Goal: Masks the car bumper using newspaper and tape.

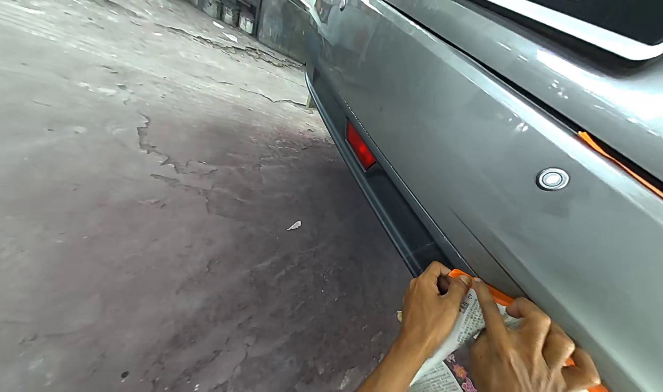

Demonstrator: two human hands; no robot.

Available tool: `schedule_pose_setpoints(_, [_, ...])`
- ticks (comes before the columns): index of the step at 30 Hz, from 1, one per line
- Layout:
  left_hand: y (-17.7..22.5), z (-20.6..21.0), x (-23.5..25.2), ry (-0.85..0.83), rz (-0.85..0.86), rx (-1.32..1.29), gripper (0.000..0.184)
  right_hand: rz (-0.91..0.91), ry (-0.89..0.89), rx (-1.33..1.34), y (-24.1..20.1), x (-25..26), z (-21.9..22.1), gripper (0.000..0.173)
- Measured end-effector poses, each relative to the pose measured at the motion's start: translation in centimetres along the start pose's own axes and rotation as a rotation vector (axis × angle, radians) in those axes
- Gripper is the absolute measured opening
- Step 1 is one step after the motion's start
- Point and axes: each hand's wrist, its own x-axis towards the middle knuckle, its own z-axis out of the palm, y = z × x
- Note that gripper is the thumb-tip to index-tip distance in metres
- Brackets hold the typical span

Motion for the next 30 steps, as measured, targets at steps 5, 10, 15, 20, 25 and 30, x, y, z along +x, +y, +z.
schedule_pose_setpoints(5, [-0.4,-1.6,1.9,-0.049,-0.136,-0.327,0.036,-0.071,-0.028,0.040,-0.6,0.4,0.3,0.061])
schedule_pose_setpoints(10, [0.7,-2.9,2.9,-0.132,-0.305,-0.335,0.029,-0.200,-0.034,0.277,1.6,-1.4,-0.2,0.051])
schedule_pose_setpoints(15, [2.3,-3.0,0.7,0.176,-0.039,0.010,0.028,-0.273,-0.032,0.338,3.2,-1.8,-0.1,0.032])
schedule_pose_setpoints(20, [-0.2,-3.2,-2.7,0.067,0.119,0.101,0.061,-0.262,0.081,0.328,2.0,1.1,1.3,0.023])
schedule_pose_setpoints(25, [-2.0,-2.7,-0.2,0.142,0.168,0.123,0.022,-0.217,0.136,0.283,1.2,1.5,1.7,0.011])
schedule_pose_setpoints(30, [-4.2,-0.9,1.0,0.228,0.274,0.147,0.021,-0.191,0.145,0.250,1.1,1.7,1.7,0.014])
